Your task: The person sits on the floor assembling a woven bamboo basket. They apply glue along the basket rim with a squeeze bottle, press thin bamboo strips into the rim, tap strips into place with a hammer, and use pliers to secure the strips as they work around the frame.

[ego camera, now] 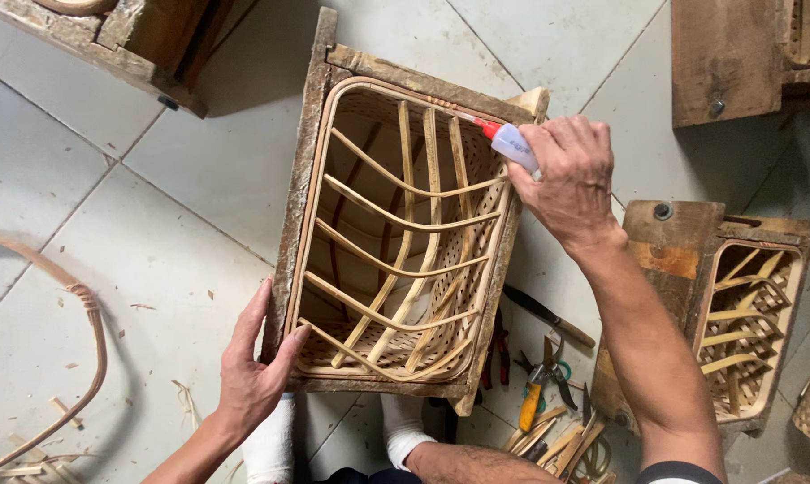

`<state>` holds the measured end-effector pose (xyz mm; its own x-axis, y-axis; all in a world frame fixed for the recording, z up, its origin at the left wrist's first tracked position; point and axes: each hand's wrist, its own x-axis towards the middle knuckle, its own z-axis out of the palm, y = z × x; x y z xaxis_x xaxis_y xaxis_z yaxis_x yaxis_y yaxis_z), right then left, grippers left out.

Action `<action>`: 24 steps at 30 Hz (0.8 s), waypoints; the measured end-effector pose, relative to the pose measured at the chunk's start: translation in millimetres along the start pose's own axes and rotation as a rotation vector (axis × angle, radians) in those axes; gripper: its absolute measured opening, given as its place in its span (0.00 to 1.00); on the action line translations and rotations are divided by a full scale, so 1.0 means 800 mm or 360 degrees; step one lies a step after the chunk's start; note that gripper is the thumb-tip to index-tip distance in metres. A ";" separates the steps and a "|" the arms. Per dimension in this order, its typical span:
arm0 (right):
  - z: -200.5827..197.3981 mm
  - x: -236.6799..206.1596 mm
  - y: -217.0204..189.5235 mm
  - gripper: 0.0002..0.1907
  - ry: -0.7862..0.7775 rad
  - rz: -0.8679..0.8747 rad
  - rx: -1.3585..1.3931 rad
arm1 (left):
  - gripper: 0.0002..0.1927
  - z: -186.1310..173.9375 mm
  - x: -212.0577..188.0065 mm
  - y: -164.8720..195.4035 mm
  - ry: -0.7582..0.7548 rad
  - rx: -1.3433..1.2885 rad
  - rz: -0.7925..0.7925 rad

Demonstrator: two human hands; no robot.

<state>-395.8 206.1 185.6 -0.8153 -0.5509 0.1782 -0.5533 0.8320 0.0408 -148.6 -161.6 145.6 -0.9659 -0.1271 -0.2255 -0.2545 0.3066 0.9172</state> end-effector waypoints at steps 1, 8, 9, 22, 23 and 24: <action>-0.002 -0.001 0.002 0.17 -0.0011 0.0007 -0.0026 | 0.38 0.000 0.000 0.000 -0.0002 -0.0008 -0.0004; -0.015 -0.026 0.024 0.13 -0.0039 0.0094 -0.0027 | 0.39 -0.003 -0.002 -0.002 -0.0009 -0.0033 -0.0034; -0.014 -0.029 0.027 0.14 -0.0040 0.0099 -0.0027 | 0.39 -0.003 -0.002 -0.002 -0.0016 -0.0039 -0.0030; -0.015 -0.039 0.025 0.14 -0.0031 0.0103 -0.0051 | 0.43 -0.001 -0.008 -0.001 -0.0020 -0.0003 -0.0010; -0.017 -0.041 0.025 0.13 -0.0030 0.0106 -0.0060 | 0.43 -0.001 -0.009 -0.002 -0.0026 -0.0013 -0.0021; -0.019 -0.043 0.026 0.14 -0.0036 0.0116 -0.0066 | 0.44 -0.001 -0.010 -0.003 -0.0030 0.0005 0.0008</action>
<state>-376.3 243.4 195.2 -0.8570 -0.4899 0.1601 -0.4853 0.8716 0.0693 -140.0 -161.8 145.8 -0.9678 -0.1080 -0.2272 -0.2499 0.3101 0.9172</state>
